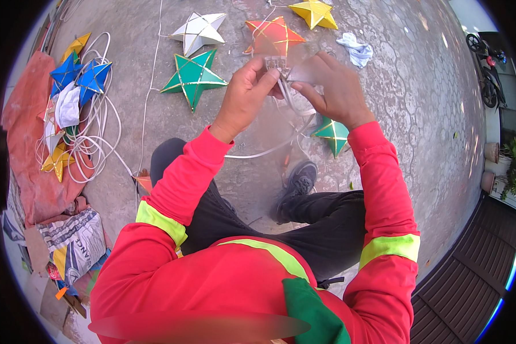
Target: The person sits on the ground and uses a screwdriver to tighten screws on a small electrical component connected to a string of star-shaped lights. They then use a heat gun to apply heat to the component.
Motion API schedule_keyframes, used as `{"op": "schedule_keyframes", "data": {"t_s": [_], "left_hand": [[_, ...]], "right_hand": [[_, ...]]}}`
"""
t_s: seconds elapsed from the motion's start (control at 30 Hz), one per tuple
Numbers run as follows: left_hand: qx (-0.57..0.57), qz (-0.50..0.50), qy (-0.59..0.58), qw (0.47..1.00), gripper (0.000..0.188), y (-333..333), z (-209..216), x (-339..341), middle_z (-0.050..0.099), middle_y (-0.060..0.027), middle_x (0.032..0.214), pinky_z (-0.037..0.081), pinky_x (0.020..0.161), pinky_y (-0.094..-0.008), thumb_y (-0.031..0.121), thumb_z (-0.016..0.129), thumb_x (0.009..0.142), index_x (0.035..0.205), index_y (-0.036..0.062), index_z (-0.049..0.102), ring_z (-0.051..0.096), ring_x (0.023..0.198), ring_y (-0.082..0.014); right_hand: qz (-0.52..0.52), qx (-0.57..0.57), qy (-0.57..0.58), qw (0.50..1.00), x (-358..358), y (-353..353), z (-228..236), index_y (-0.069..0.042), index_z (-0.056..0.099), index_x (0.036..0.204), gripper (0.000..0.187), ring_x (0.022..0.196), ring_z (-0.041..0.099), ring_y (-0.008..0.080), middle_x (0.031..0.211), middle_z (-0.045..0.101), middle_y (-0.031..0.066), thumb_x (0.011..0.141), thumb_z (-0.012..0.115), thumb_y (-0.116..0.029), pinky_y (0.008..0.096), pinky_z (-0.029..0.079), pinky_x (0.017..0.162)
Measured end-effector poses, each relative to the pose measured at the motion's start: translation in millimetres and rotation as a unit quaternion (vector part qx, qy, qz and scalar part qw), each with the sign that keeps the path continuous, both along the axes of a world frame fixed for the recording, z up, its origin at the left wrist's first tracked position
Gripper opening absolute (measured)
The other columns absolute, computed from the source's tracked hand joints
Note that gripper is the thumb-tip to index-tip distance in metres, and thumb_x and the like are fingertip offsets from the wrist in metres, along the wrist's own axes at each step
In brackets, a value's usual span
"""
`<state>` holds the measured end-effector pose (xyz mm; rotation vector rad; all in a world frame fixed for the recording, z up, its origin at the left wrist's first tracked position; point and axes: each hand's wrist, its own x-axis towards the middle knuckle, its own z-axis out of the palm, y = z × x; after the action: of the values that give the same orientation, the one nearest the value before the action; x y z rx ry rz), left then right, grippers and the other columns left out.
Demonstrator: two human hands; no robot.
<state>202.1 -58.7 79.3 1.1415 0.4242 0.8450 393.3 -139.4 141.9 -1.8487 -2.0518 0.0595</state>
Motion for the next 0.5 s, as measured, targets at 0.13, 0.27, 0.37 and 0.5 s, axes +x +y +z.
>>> {"op": "schedule_keyframes", "data": {"t_s": [0.13, 0.27, 0.37, 0.5], "left_hand": [[0.036, 0.019, 0.020, 0.999, 0.016, 0.1, 1.4, -0.3, 0.069, -0.0073, 0.086, 0.056, 0.065, -0.0270, 0.013, 0.059, 0.103, 0.104, -0.0031, 0.059, 0.068, 0.074, -0.0112], [0.052, 0.028, 0.035, 0.998, 0.015, 0.0, 2.7, -1.3, 0.069, -0.0082, 0.087, 0.057, 0.064, -0.0272, 0.011, 0.058, 0.103, 0.104, -0.0037, 0.059, 0.069, 0.073, -0.0117], [0.048, 0.009, 0.049, 0.998, 0.017, 0.9, 2.8, -3.0, 0.068, -0.0061, 0.093, 0.056, 0.070, -0.0266, 0.011, 0.055, 0.104, 0.116, -0.0014, 0.059, 0.068, 0.077, -0.0111], [0.035, 0.017, 0.015, 0.999, 0.016, 0.7, 2.6, 0.1, 0.068, -0.0093, 0.087, 0.058, 0.064, -0.0275, 0.011, 0.057, 0.103, 0.105, -0.0050, 0.057, 0.070, 0.073, -0.0125]], "right_hand": [[0.001, 0.001, -0.007, 1.000, -2.5, 1.6, 4.3, -0.005, 0.068, 0.105, 0.044, 0.088, 0.067, 0.0396, 0.105, 0.067, 0.0151, 0.088, 0.074, -0.045, 0.0458, 0.053, 0.072], [0.005, 0.015, -0.021, 1.000, -4.6, 3.2, 5.5, -0.005, 0.068, 0.104, 0.044, 0.088, 0.067, 0.0387, 0.104, 0.067, 0.0143, 0.087, 0.075, -0.045, 0.0449, 0.053, 0.073], [0.003, 0.043, -0.047, 0.998, -5.7, 4.5, 6.3, -0.005, 0.068, 0.104, 0.044, 0.087, 0.067, 0.0378, 0.101, 0.067, 0.0135, 0.087, 0.075, -0.045, 0.0441, 0.052, 0.072], [-0.009, 0.026, -0.028, 0.999, -8.7, 4.4, 8.4, -0.006, 0.068, 0.103, 0.043, 0.086, 0.067, 0.0372, 0.099, 0.067, 0.0131, 0.088, 0.074, -0.046, 0.0439, 0.052, 0.071]]}}
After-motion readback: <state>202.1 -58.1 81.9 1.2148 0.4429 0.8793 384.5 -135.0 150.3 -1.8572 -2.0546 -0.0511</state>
